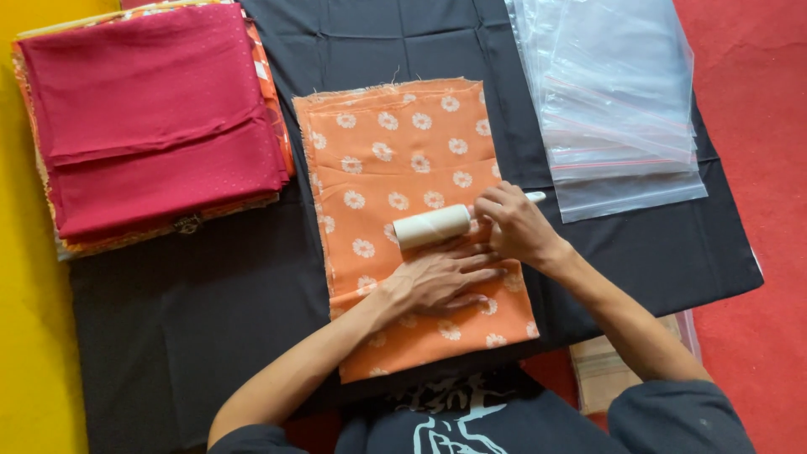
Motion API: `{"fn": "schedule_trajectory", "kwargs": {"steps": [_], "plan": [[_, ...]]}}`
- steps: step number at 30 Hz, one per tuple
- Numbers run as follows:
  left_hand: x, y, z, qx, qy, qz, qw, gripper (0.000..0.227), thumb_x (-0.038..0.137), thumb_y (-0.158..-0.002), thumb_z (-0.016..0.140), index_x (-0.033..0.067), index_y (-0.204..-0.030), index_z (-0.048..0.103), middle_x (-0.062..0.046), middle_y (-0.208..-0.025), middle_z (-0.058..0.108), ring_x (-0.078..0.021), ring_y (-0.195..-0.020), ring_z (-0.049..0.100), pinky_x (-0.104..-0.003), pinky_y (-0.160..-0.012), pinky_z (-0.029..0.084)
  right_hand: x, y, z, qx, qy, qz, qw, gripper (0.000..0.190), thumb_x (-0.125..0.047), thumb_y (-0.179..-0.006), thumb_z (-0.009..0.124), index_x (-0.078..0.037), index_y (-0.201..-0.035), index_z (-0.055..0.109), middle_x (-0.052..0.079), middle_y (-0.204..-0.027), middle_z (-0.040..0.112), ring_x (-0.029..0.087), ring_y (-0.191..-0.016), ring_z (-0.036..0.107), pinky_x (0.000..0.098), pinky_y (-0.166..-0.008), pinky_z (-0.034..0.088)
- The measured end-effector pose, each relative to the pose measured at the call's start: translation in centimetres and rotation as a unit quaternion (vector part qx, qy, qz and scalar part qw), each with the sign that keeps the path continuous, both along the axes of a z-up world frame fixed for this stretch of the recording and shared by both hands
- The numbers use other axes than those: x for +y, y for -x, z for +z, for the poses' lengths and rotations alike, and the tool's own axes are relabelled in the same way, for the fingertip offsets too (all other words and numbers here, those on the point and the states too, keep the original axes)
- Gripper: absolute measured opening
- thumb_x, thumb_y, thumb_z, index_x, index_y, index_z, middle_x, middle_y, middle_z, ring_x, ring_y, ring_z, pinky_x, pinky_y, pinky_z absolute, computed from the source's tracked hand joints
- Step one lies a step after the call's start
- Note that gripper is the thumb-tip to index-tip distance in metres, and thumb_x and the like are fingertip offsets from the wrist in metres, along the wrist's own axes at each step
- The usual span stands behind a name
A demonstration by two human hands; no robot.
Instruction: The person uses a lint roller to roll over an orange patterned fabric on a black table. They repeatedly fold and unfold the fabric while continuing to roll it. Stacks of other fabrics and plastic bags are visible nearby.
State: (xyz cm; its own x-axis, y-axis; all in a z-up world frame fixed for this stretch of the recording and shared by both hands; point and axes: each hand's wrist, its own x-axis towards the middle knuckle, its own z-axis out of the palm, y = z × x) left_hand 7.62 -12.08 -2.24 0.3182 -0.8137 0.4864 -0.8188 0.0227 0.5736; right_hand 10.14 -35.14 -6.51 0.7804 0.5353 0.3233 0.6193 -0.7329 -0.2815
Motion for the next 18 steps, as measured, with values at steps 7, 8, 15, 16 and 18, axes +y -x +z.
{"fn": "schedule_trajectory", "kwargs": {"steps": [7, 8, 15, 16, 18], "plan": [[-0.8, 0.8, -5.2, -0.074, -0.049, 0.026, 0.996, 0.05, 0.049, -0.104, 0.045, 0.0173, -0.141, 0.057, -0.013, -0.141, 0.061, -0.0311, -0.138, 0.053, -0.05, -0.118, 0.036, 1.1, -8.8, -2.6, -0.091, -0.007, -0.031, 0.995, 0.03, -0.005, -0.07, 0.072, -0.018, -0.077, 0.046, 0.004, -0.079, 0.053, 0.032, -0.078, 0.057, 0.044, -0.069, 0.044], [-0.9, 1.0, -5.5, -0.071, -0.059, 0.035, 0.995, 0.05, 0.049, -0.104, 0.042, 0.0194, -0.143, 0.055, -0.011, -0.146, 0.058, -0.0292, -0.141, 0.051, -0.049, -0.119, 0.036, 1.2, -9.0, -2.2, -0.065, -0.037, -0.026, 0.997, 0.028, 0.0, -0.072, 0.07, -0.016, -0.079, 0.048, 0.005, -0.08, 0.055, 0.034, -0.081, 0.059, 0.0435, -0.069, 0.045], [-0.5, 0.5, -4.9, -0.058, -0.061, 0.02, 0.996, 0.048, 0.046, -0.105, 0.043, 0.0184, -0.143, 0.055, -0.012, -0.146, 0.058, -0.0296, -0.142, 0.05, -0.049, -0.116, 0.039, -1.5, -1.4, 0.6, -0.049, -0.01, -0.018, 0.999, 0.025, 0.001, -0.073, 0.066, -0.018, -0.074, 0.049, 0.003, -0.079, 0.054, 0.031, -0.08, 0.057, 0.0404, -0.069, 0.042], [-0.6, 0.5, -4.9, -0.058, -0.06, 0.02, 0.996, 0.048, 0.046, -0.105, 0.043, 0.0184, -0.143, 0.055, -0.012, -0.146, 0.058, -0.0296, -0.142, 0.05, -0.049, -0.116, 0.039, -1.2, -1.4, 0.8, -0.049, -0.009, -0.019, 0.999, 0.025, 0.001, -0.073, 0.066, -0.018, -0.074, 0.049, 0.003, -0.079, 0.054, 0.031, -0.08, 0.057, 0.0404, -0.069, 0.042], [-0.7, 0.6, -4.7, -0.06, -0.068, 0.022, 0.996, 0.05, 0.047, -0.105, 0.043, 0.019, -0.146, 0.052, -0.013, -0.145, 0.058, -0.0305, -0.142, 0.05, -0.05, -0.113, 0.041, -0.6, -0.9, 0.9, -0.064, -0.002, -0.029, 0.997, 0.029, 0.001, -0.074, 0.064, -0.022, -0.07, 0.046, 0.0, -0.076, 0.053, 0.027, -0.077, 0.056, 0.0376, -0.068, 0.043]]}}
